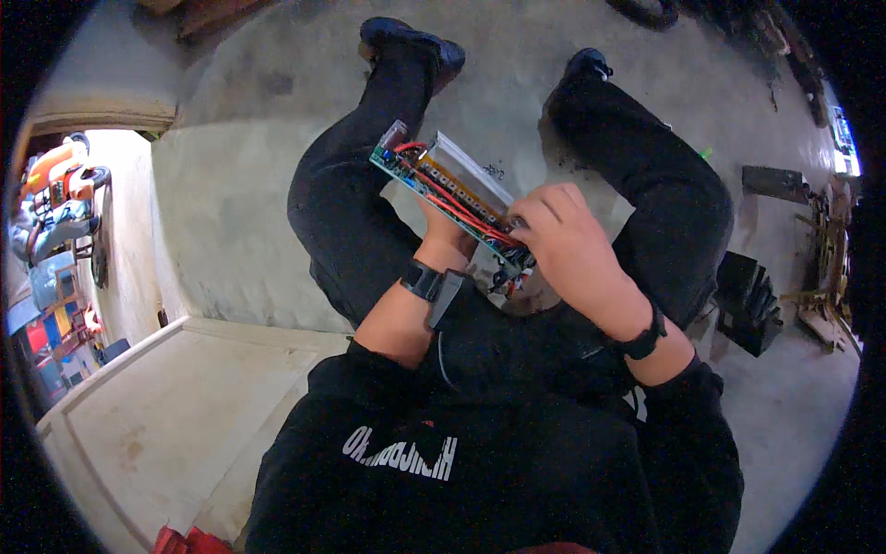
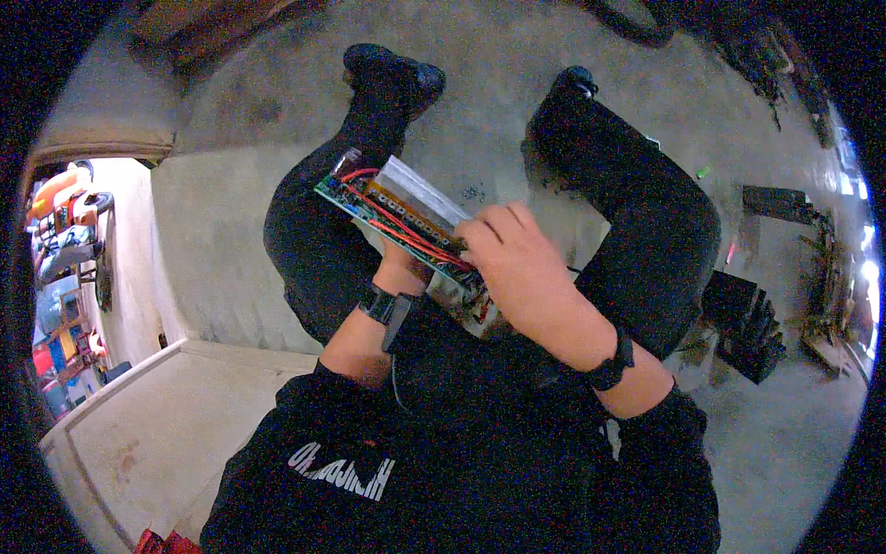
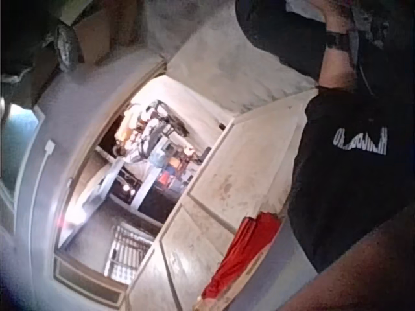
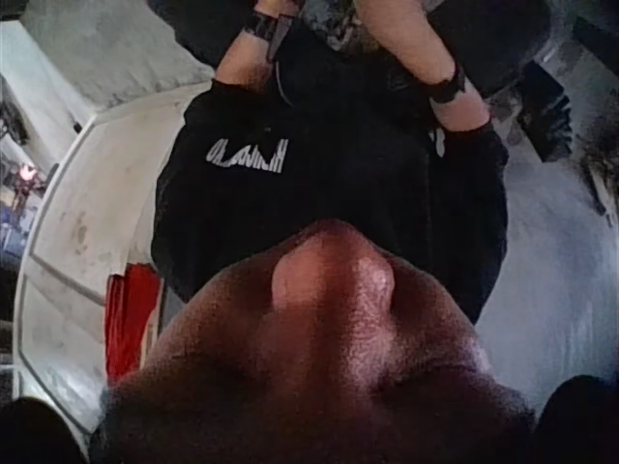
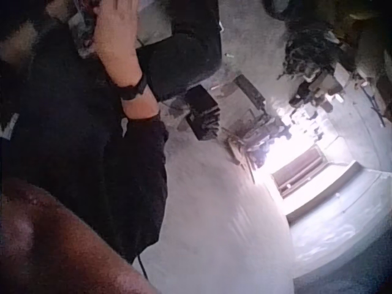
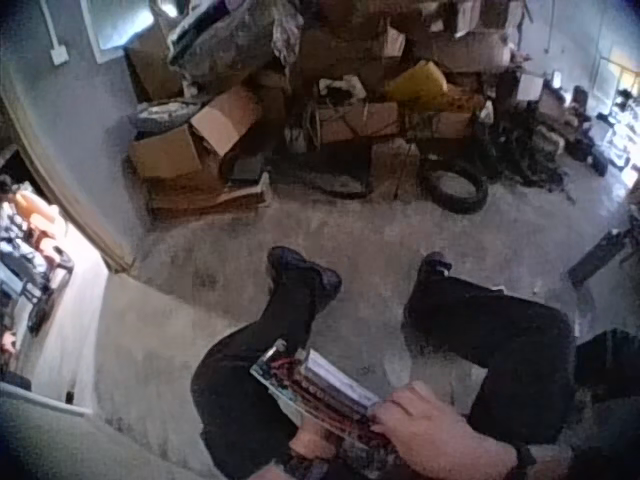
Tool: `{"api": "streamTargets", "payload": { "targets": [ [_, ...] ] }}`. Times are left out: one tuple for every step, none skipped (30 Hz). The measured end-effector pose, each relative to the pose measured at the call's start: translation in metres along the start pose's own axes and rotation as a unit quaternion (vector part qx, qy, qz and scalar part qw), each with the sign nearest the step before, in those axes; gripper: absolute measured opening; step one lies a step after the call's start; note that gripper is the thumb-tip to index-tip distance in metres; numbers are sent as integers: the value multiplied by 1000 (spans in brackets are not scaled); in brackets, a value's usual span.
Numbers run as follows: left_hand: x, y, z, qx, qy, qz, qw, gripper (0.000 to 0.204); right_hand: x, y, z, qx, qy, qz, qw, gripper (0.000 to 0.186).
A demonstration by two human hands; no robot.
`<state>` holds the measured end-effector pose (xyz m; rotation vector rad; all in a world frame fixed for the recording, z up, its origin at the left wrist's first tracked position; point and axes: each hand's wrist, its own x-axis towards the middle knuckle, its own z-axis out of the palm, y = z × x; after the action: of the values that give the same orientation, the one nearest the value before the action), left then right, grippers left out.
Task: Inspecting and repairing an electronic circuit board using a screwdriver.
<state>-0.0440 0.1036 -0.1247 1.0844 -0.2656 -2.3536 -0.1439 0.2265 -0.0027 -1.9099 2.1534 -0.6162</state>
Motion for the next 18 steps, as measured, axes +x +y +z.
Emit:
{"api": "streamTargets", "payload": {
  "targets": [
    [6,-1,-11,-2,7,6,1000,47,2,1,-5,20,18,-25,999,33],
    [11,-1,-19,16,-20,16,1000,47,3,2,-13,69,56,5,996,39],
    [15,-2,-26,26,-19,13,999,48,2,2,-25,120,94,35,988,45],
    [15,-4,-25,38,-18,4,999,49,-2,4,-38,167,130,71,975,52],
    [14,-5,-26,49,-17,-5,999,49,-6,3,-47,233,164,96,954,54],
    [16,-5,-30,34,-30,-27,999,50,-10,3,-56,298,202,115,926,56],
    [19,-6,-34,21,-44,-51,998,51,-12,3,-60,344,259,100,897,53],
    [22,-9,-37,11,-50,-58,997,52,-13,4,-59,389,272,73,877,51],
    [25,-11,-41,0,-56,-65,996,53,-14,6,-56,433,284,47,854,49],
    [28,-14,-40,-5,-56,-58,997,54,-16,8,-52,475,298,22,828,47],
    [29,-16,-40,-11,-56,-52,997,55,-19,11,-45,484,282,1,828,47],
    [28,-17,-43,42,-74,-47,995,56,-22,14,-35,493,266,-20,828,48],
    [29,-17,-45,44,-81,-46,995,56,-23,17,-29,502,249,-44,827,48],
    [30,-18,-47,47,-88,-45,994,56,-22,17,-26,495,241,-68,832,45],
    [30,-19,-49,52,-83,-44,994,55,-25,15,-23,478,225,-58,847,44],
    [27,-19,-49,58,-78,-42,994,54,-28,12,-17,462,208,-49,861,42],
    [18,-16,-38,67,-65,-43,995,53,-31,12,-16,442,192,-38,875,41],
    [15,-16,-33,78,-56,-40,995,52,-31,12,-18,393,181,-18,901,36]
  ]
}}
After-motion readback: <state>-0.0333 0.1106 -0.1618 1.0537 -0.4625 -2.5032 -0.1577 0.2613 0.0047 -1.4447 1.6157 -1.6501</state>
